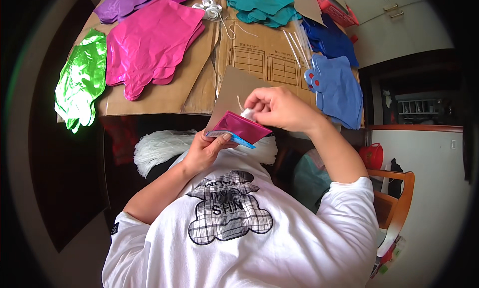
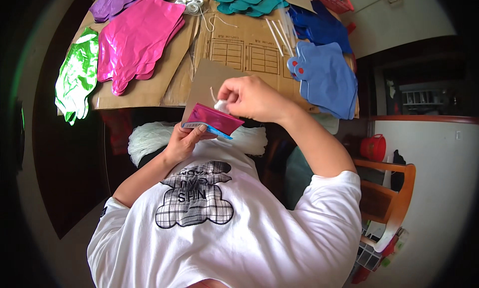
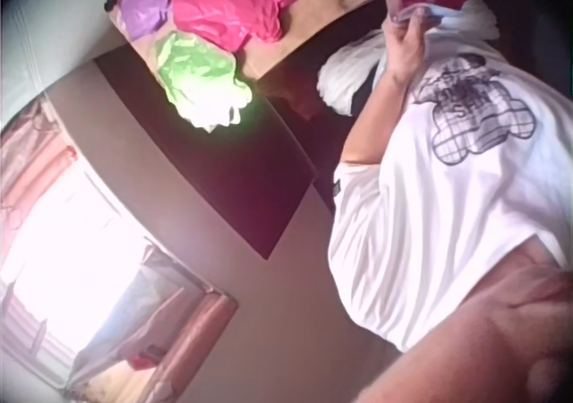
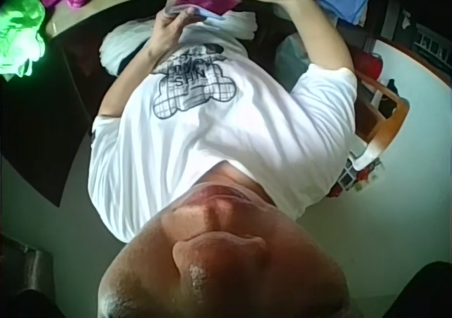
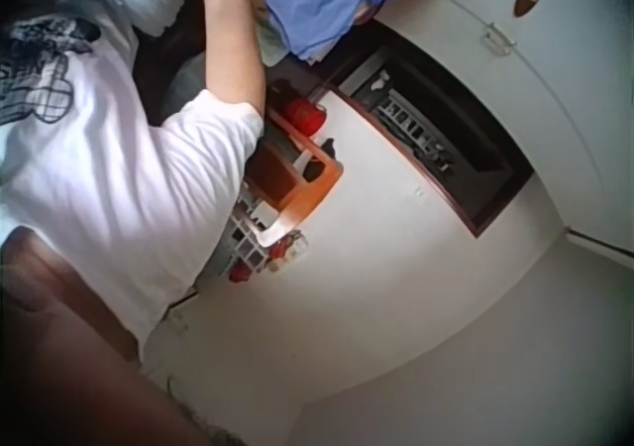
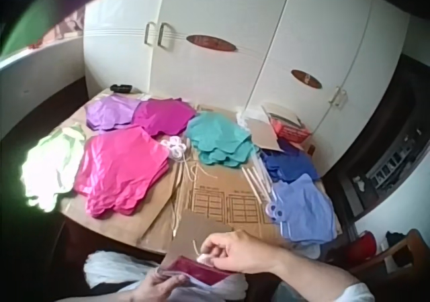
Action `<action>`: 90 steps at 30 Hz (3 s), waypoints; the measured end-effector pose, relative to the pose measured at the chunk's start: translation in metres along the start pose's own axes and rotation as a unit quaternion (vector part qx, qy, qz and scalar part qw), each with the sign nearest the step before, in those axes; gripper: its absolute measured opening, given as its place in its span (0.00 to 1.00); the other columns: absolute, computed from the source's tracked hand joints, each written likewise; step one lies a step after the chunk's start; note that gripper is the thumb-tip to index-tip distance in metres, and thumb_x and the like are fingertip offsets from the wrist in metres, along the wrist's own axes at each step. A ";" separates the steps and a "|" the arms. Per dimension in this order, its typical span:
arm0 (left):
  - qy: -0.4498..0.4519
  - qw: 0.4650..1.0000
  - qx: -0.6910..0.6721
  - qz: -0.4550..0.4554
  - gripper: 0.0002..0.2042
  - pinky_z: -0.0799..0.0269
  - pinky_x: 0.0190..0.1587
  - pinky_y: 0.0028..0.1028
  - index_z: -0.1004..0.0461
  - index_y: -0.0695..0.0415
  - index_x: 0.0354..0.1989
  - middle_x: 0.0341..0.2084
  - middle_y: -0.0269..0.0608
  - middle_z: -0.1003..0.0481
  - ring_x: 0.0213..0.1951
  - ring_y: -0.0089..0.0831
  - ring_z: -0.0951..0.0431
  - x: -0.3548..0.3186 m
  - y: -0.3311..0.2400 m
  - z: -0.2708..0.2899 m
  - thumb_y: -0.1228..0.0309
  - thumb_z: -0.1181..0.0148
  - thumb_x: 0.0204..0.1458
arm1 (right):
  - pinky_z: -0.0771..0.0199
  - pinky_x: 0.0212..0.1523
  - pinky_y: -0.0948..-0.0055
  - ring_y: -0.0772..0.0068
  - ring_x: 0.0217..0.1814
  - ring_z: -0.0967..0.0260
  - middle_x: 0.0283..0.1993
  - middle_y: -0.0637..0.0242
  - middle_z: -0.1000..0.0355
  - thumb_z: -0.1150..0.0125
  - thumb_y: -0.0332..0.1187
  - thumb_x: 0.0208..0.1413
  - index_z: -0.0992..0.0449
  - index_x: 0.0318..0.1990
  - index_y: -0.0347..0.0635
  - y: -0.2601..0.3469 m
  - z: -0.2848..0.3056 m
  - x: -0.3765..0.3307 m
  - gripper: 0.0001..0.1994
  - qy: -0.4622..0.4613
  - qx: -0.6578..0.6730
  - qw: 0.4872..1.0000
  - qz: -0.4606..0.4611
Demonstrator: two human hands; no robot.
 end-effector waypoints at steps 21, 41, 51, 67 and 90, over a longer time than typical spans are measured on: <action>-0.054 0.998 -0.031 0.028 0.13 0.24 0.48 0.31 0.25 0.65 0.42 0.34 0.41 0.21 0.39 0.29 0.20 -0.009 -0.006 -0.010 0.65 0.47 0.62 | 0.27 0.31 0.78 0.78 0.30 0.27 0.32 0.67 0.25 0.41 0.28 0.53 0.24 0.41 0.32 -0.001 -0.010 0.037 0.10 0.204 0.108 0.966 -0.115; -0.138 0.989 -0.017 0.053 0.13 0.20 0.41 0.32 0.27 0.66 0.42 0.33 0.43 0.22 0.33 0.30 0.19 -0.006 -0.016 -0.025 0.67 0.51 0.63 | 0.27 0.38 0.66 0.64 0.35 0.25 0.31 0.55 0.23 0.33 0.37 0.48 0.23 0.36 0.34 -0.007 -0.016 0.031 0.14 0.032 -0.054 0.993 -0.105; -0.154 0.985 -0.055 0.060 0.12 0.20 0.41 0.34 0.26 0.65 0.39 0.32 0.42 0.22 0.33 0.31 0.19 -0.003 -0.016 -0.024 0.67 0.50 0.63 | 0.44 0.61 0.55 0.56 0.64 0.42 0.64 0.57 0.40 0.34 0.39 0.47 0.36 0.59 0.40 0.019 -0.022 0.014 0.31 -0.101 -0.418 0.895 0.121; -0.174 0.963 -0.148 0.140 0.12 0.20 0.41 0.36 0.28 0.63 0.44 0.34 0.43 0.22 0.31 0.33 0.19 0.005 -0.029 -0.028 0.66 0.49 0.62 | 0.70 0.74 0.52 0.58 0.78 0.67 0.75 0.55 0.62 0.48 0.51 0.57 0.53 0.70 0.38 -0.023 -0.047 0.017 0.39 0.003 -0.413 0.874 0.256; -0.150 0.982 -0.066 0.089 0.12 0.20 0.42 0.38 0.28 0.65 0.42 0.36 0.46 0.22 0.37 0.36 0.19 -0.001 -0.037 -0.025 0.68 0.51 0.63 | 0.29 0.35 0.73 0.75 0.32 0.27 0.29 0.63 0.24 0.40 0.35 0.56 0.21 0.35 0.35 -0.019 0.090 0.006 0.11 -0.276 -0.106 0.955 0.006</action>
Point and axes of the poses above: each hand's wrist, its own x-axis towards the middle knuckle, its own z-axis out of the back of the hand, y = z × x, the point moved 2 cm from there along x, towards the middle knuckle
